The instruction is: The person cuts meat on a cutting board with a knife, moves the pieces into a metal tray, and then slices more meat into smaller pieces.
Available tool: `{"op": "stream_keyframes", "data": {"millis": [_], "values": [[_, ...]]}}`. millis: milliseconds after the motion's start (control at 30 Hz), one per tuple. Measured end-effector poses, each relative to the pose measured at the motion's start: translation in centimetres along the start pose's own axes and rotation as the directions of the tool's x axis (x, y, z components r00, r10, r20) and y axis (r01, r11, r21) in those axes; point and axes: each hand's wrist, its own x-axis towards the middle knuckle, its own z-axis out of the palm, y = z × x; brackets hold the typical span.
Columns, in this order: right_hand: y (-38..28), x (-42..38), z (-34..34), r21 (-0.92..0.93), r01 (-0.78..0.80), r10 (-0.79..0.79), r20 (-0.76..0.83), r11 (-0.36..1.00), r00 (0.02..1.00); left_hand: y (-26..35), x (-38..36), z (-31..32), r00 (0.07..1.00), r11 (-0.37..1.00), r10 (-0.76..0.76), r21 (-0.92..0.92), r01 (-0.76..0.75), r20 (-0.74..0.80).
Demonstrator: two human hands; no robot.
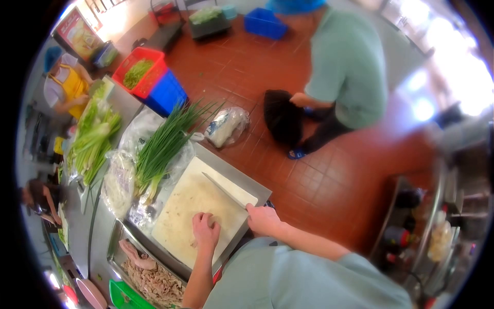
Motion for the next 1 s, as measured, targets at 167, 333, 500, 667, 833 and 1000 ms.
{"op": "stream_keyframes", "data": {"millis": [167,333,500,667,833,1000], "values": [[-0.1,0.0,0.0,0.011,-0.002,0.002,-0.006,1.000,1.000,0.0,0.1,-0.3,0.999,1.000,-0.012,0.003,0.012,0.032],[0.1,0.0,0.0,0.003,-0.005,0.005,0.007,1.000,1.000,-0.5,0.2,-0.2,0.999,1.000,0.010,-0.005,-0.010,0.045],[0.0,0.0,-0.1,-0.014,-0.001,0.001,0.001,1.000,1.000,-0.6,0.2,-0.1,0.999,1.000,-0.014,-0.004,0.014,0.046],[-0.6,-0.2,-0.6,-0.014,-0.009,0.009,0.000,1.000,1.000,-0.5,0.3,-0.2,0.998,1.000,-0.024,-0.014,0.024,0.054],[-0.7,-0.1,-0.8,-0.022,-0.011,0.011,0.005,1.000,1.000,-0.2,0.3,-0.2,0.999,1.000,-0.010,-0.003,0.010,0.035],[1.0,0.6,-0.3,0.015,-0.055,0.055,-0.014,0.998,0.998,0.2,0.4,-0.6,0.999,0.999,-0.039,-0.032,0.040,0.035]]}}
